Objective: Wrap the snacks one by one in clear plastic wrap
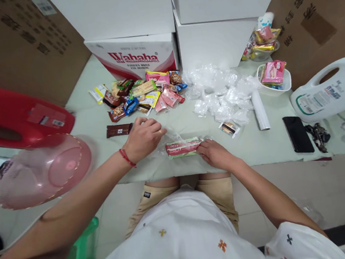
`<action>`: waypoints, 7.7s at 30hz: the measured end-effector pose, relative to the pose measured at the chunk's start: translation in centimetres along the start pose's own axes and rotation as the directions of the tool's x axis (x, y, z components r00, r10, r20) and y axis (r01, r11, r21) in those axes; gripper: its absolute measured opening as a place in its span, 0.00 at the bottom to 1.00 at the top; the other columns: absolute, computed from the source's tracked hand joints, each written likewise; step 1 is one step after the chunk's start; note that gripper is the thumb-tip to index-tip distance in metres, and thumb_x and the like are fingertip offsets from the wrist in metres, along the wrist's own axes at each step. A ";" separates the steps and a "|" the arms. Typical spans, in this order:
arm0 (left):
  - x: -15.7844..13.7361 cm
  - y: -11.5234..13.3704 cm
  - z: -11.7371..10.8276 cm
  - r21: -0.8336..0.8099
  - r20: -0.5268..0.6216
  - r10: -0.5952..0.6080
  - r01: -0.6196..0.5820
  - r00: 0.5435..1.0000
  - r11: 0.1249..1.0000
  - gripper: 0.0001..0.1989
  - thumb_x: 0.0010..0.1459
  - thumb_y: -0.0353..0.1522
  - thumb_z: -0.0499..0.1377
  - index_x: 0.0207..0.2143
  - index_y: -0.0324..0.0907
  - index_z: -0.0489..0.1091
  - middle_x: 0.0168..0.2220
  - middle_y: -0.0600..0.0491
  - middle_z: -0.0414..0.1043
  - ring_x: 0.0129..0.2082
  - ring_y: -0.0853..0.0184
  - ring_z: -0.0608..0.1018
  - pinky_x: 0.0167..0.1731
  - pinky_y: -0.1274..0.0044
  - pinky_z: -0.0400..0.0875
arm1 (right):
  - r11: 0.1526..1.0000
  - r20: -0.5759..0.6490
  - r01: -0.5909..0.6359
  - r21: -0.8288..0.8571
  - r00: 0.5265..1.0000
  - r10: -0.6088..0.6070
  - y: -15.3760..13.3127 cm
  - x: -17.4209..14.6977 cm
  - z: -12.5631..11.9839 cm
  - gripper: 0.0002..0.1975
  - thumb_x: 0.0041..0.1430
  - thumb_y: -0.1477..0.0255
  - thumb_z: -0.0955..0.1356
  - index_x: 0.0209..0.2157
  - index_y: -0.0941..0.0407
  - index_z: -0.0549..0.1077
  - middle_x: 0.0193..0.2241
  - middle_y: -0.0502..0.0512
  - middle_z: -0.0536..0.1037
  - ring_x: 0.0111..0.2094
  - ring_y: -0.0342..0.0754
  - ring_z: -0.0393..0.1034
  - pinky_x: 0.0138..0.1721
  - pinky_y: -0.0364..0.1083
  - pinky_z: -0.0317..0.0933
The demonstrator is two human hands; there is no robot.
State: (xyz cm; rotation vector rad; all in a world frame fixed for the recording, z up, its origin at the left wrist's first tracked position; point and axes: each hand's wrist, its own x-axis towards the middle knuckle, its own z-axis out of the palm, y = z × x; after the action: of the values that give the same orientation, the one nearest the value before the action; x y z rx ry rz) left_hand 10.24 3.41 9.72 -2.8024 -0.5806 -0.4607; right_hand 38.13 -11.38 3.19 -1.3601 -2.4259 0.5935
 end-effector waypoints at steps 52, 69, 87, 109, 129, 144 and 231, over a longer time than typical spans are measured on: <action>-3.8 9.9 6.8 -0.404 -0.032 -0.434 0.385 0.900 0.830 0.15 0.70 0.30 0.53 0.52 0.49 0.77 0.53 0.49 0.81 0.55 0.63 0.78 0.54 0.63 0.59 | 0.967 0.119 -0.063 0.246 0.992 0.034 -1.0 -1.7 -5.2 0.12 0.71 0.67 0.65 0.53 0.50 0.76 0.50 0.60 0.79 0.52 0.54 0.74 0.52 0.53 0.68; -3.6 9.7 7.0 -0.401 -0.050 -0.414 0.361 0.909 0.842 0.13 0.72 0.29 0.52 0.49 0.47 0.77 0.53 0.50 0.81 0.56 0.63 0.79 0.53 0.62 0.59 | 0.965 -0.409 -0.252 -0.079 0.891 0.199 -2.8 11.3 -1.0 0.08 0.70 0.68 0.65 0.38 0.52 0.77 0.34 0.60 0.73 0.41 0.58 0.63 0.43 0.55 0.61; -3.8 9.5 7.4 -0.438 -0.023 -0.409 0.358 0.912 0.825 0.14 0.72 0.29 0.52 0.49 0.48 0.77 0.54 0.52 0.81 0.57 0.64 0.77 0.54 0.63 0.57 | 0.435 0.286 -0.532 0.726 0.809 0.513 0.4 15.8 -3.9 0.26 0.36 0.51 0.80 0.28 0.57 0.76 0.25 0.50 0.76 0.27 0.43 0.62 0.30 0.43 0.55; -7.7 8.2 6.4 -0.532 -0.289 -0.385 0.187 0.877 0.826 0.16 0.61 0.24 0.52 0.43 0.43 0.77 0.47 0.46 0.81 0.52 0.61 0.80 0.55 0.63 0.76 | 0.942 -0.131 -0.198 0.272 0.962 0.240 -5.6 13.0 2.4 0.14 0.70 0.72 0.65 0.48 0.56 0.82 0.32 0.54 0.72 0.35 0.48 0.68 0.41 0.46 0.63; -6.7 5.5 7.2 -0.478 0.091 -0.857 0.778 0.507 0.409 0.03 0.57 0.32 0.61 0.31 0.44 0.71 0.36 0.49 0.76 0.40 0.58 0.78 0.43 0.66 0.72 | 0.963 -0.303 -0.270 -0.018 0.919 0.252 -6.7 5.4 3.0 0.20 0.69 0.72 0.65 0.59 0.45 0.76 0.61 0.60 0.71 0.53 0.59 0.63 0.54 0.59 0.61; -3.1 11.0 6.8 -0.413 -0.033 -0.673 0.604 0.739 0.682 0.07 0.64 0.31 0.60 0.40 0.48 0.79 0.39 0.48 0.77 0.44 0.56 0.73 0.45 0.63 0.67 | 0.841 -0.497 -0.175 0.511 0.738 0.456 -2.8 3.6 1.8 0.15 0.71 0.65 0.61 0.49 0.51 0.77 0.51 0.59 0.79 0.53 0.53 0.72 0.57 0.55 0.64; -3.2 7.7 4.7 -0.796 0.084 -0.751 0.498 0.655 0.345 0.05 0.59 0.32 0.62 0.35 0.45 0.79 0.45 0.48 0.72 0.53 0.57 0.70 0.60 0.59 0.63 | 0.349 -0.219 -0.098 0.932 0.616 0.757 -3.6 4.1 4.6 0.18 0.59 0.54 0.73 0.41 0.52 0.74 0.33 0.48 0.76 0.33 0.45 0.69 0.35 0.42 0.65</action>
State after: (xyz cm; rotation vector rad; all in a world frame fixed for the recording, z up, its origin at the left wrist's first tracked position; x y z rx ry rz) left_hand 11.93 -3.15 2.95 -2.9472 -1.8204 -1.6370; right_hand 31.33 -10.50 1.16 -1.3878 -0.8153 1.0729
